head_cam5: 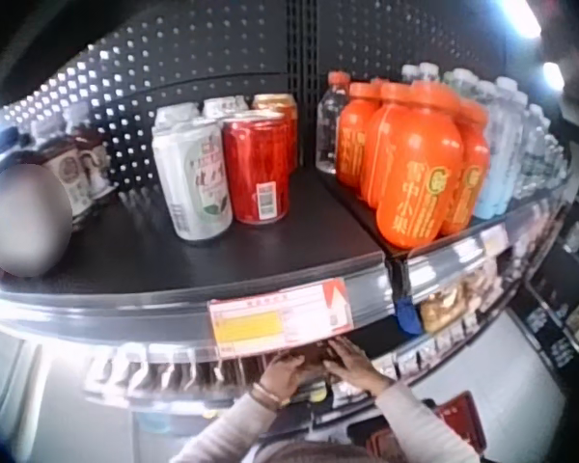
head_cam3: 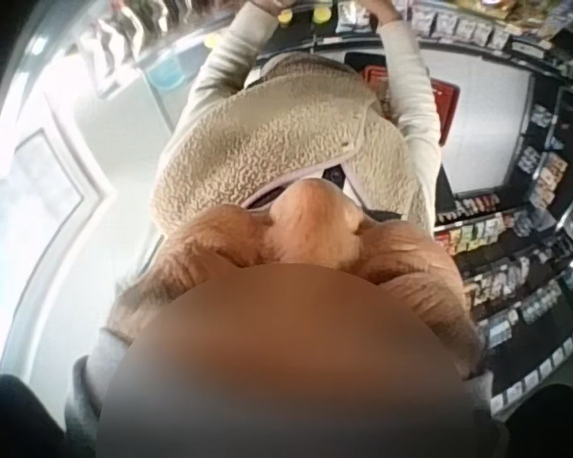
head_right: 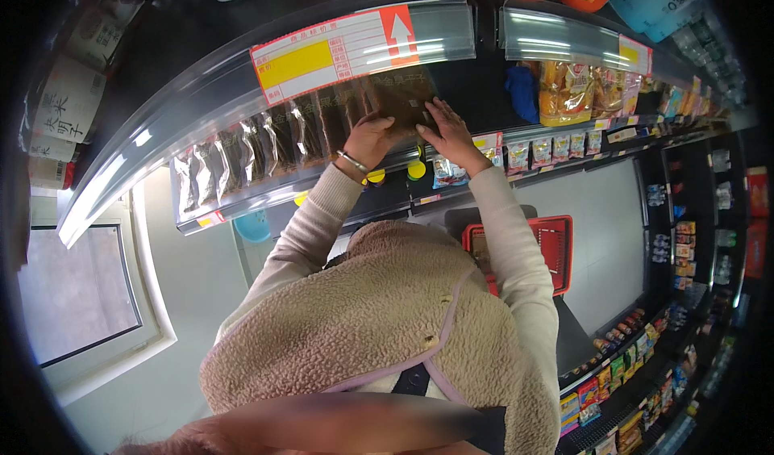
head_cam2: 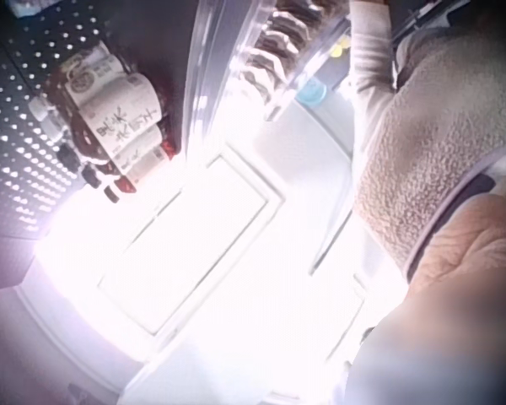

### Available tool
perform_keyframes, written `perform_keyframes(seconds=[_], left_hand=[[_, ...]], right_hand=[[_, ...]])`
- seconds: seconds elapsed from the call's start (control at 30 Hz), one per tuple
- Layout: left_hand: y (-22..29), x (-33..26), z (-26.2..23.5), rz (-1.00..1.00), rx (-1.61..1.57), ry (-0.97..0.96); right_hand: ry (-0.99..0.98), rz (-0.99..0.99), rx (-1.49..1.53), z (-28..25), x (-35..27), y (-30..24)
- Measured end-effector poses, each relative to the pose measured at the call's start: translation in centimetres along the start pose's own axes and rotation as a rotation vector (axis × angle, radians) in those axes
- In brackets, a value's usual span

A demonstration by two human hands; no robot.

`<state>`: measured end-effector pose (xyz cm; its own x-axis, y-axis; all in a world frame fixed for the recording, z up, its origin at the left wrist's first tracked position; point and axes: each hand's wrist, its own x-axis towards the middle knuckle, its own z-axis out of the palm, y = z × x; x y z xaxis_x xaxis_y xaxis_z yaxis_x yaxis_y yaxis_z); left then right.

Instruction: The person restocks a grocery store shelf by repeatedly picking packaged food items from a red basket and placing them onto the shelf. They also wipe the shelf surface with a blue cloth between placements.

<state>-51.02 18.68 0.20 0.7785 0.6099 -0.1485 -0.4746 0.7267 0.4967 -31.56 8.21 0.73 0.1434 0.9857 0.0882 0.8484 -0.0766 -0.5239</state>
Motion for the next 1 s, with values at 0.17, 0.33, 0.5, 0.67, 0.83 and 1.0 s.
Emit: perform_keyframes(seconds=[0.17, 0.33, 0.5, 0.67, 0.83, 1.0], left_hand=[[-1.9, 0.9, 2.1, 0.017, 0.037, 0.076], [-4.4, -1.5, 3.4, 0.292, 0.713, -0.082], [-6.9, -4.3, 5.7, -0.188, 0.653, -0.344], [-9.0, -5.9, 6.7, -0.168, 0.614, -0.375], [-8.1, -7.4, 4.7, -0.183, 0.751, -0.321], [-9.0, -9.5, 4.8, -0.271, 0.703, -0.118]], right_hand=[[0.084, 0.069, 0.307, -0.9, -0.7, 0.3], [0.337, 0.347, 1.136, -4.2, -4.7, 1.2], [0.307, 0.351, 1.612, -5.6, -13.5, 3.2], [0.565, 0.552, 1.479, -4.7, -25.4, 6.0], [0.937, 0.780, 1.512, -1.3, -38.8, 9.5], [1.104, 1.154, 1.432, 5.2, -47.8, 12.6]])
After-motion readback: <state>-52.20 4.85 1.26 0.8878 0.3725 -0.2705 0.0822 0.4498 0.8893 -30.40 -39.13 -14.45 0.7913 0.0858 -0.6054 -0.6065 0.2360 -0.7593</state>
